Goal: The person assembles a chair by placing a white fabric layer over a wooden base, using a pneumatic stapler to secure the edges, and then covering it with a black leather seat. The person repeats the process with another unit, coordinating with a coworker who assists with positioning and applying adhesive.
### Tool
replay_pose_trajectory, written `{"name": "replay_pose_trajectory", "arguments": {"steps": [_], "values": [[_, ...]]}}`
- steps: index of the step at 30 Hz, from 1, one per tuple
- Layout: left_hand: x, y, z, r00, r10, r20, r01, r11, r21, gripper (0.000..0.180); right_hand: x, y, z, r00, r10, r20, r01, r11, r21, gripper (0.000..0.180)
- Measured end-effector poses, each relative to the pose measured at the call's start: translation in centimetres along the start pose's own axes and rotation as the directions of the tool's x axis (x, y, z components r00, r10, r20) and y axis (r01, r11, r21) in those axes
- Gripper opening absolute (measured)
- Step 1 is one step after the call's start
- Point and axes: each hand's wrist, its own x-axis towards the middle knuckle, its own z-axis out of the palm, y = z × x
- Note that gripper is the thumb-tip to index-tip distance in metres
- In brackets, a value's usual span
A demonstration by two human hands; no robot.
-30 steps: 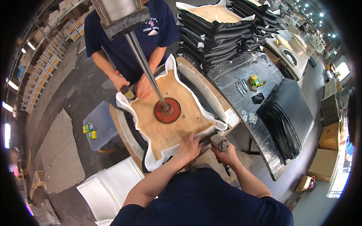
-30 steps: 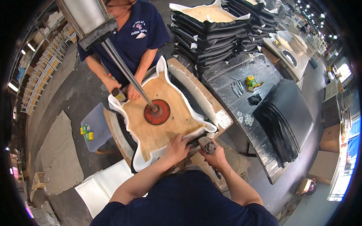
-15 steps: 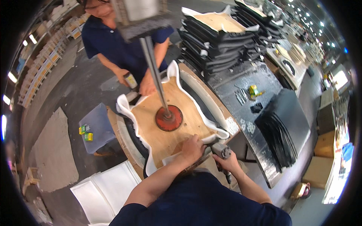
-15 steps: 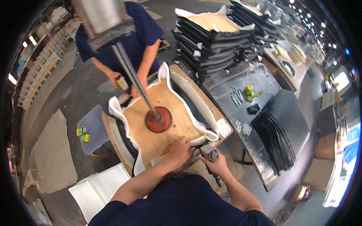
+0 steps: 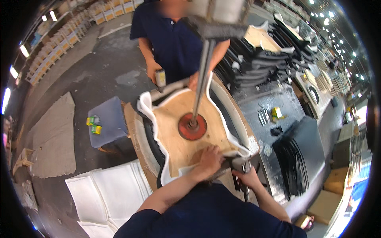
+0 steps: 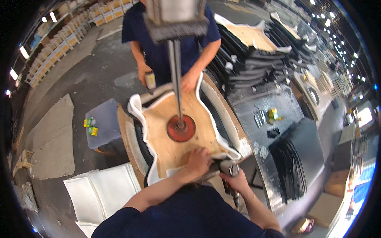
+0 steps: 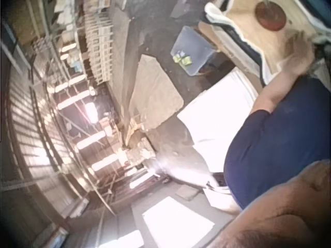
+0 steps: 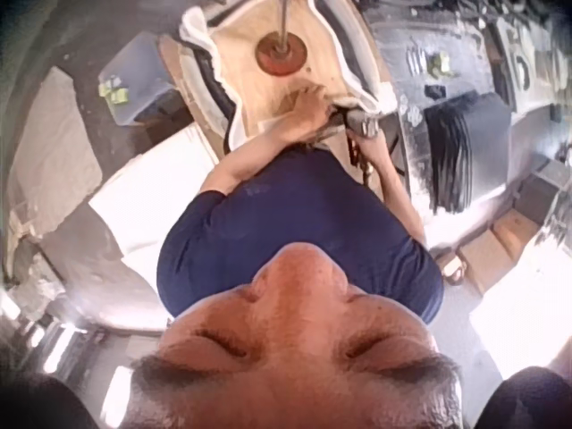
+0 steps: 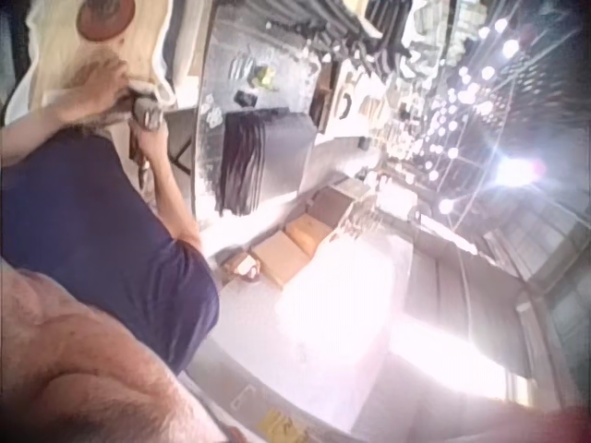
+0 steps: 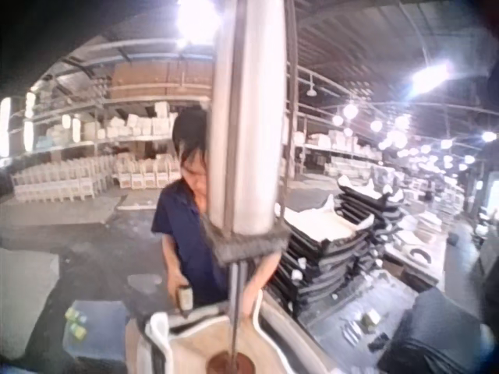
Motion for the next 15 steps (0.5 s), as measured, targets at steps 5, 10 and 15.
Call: {"name": "replay_pose_trajectory", "arguments": {"steps": [5,10,15], "values": [[0.1,-0.3,0.5,0.995,0.044,-0.086,-0.043,0.999,0.019,0.026,0.0,-3.4,-1.0,0.994,0.099,0.05,-0.108,0.964,0.242,0.039],[-0.5,-0.1,0.4,0.989,0.12,-0.09,-0.121,0.993,-0.007,0.026,-0.1,-3.4,-0.8,0.984,0.174,0.041,-0.177,0.979,0.101,0.035],[-0.4,-0.6,0.8,0.994,-0.026,-0.108,0.013,0.993,-0.115,0.021,0.6,-5.0,-1.0,0.982,0.171,0.085,-0.185,0.965,0.187,0.034]]}}
